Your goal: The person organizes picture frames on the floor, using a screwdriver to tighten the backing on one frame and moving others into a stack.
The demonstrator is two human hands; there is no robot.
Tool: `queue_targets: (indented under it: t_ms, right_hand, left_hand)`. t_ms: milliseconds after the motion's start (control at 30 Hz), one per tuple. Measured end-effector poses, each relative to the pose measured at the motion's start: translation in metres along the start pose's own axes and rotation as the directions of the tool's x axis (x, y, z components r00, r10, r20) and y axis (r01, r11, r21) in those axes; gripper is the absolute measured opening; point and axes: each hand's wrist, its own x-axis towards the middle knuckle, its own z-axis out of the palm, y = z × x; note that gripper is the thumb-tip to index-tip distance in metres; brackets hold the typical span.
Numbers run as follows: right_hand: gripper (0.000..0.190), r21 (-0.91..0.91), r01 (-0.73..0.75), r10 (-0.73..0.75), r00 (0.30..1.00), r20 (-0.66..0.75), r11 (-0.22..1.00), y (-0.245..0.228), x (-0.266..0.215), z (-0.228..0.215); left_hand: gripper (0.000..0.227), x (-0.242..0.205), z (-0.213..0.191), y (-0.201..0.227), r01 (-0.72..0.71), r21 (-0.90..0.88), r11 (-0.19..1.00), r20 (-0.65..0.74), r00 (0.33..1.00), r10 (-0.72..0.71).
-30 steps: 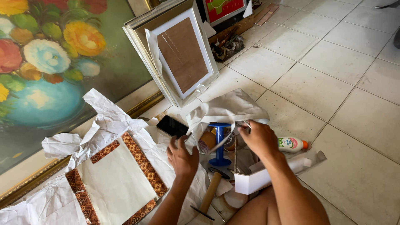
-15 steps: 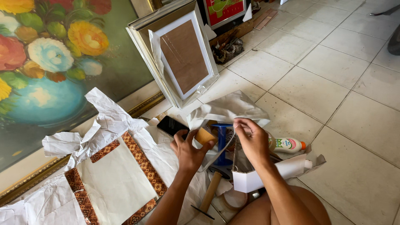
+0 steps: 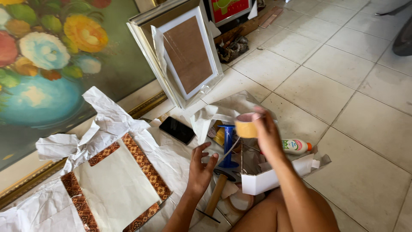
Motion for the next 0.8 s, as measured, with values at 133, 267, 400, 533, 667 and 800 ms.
queue_targets:
  t_ms: [133,267,400,533,667,800]
  right_hand:
    - [0.044,0.428,-0.402,0.487,0.867,-0.105,0.809,0.015,0.003,-0.025]
    - [0.050,0.253,-0.235,0.138,0.927,0.348,0.938,0.000,-0.018,-0.008]
    - [0.041,-0.437,-0.066,0.244,0.898,0.365,0.897,-0.034,0.004,-0.036]
    - [0.082,-0.885,-0.179,0.594,0.794,0.127,0.429,0.017,0.046,-0.086]
    - [0.045,-0.812,-0.340,0.639,0.768,0.052,0.475,0.067,0.045,-0.092]
    - [0.038,-0.558,-0.475,0.409,0.878,-0.249,0.681,0.095,0.060,-0.140]
  left_hand:
    - [0.034,-0.003,0.023,0.011,0.030,-0.119,0.992,0.020,0.999,-0.028]
    - [0.075,-0.010,0.038,0.061,0.388,-0.582,0.715,0.293,0.920,-0.260]
    - [0.046,-0.004,0.041,0.059,0.457,-0.604,0.653,0.196,0.879,-0.434]
    - [0.034,-0.008,0.037,0.083,0.493,-0.635,0.595,0.184,0.845,-0.503]
    - [0.045,0.034,0.075,0.075,0.430,-0.479,0.766,0.139,0.898,-0.417]
    - [0.049,0.091,0.136,0.079,0.367,-0.243,0.898,0.170,0.927,-0.333]
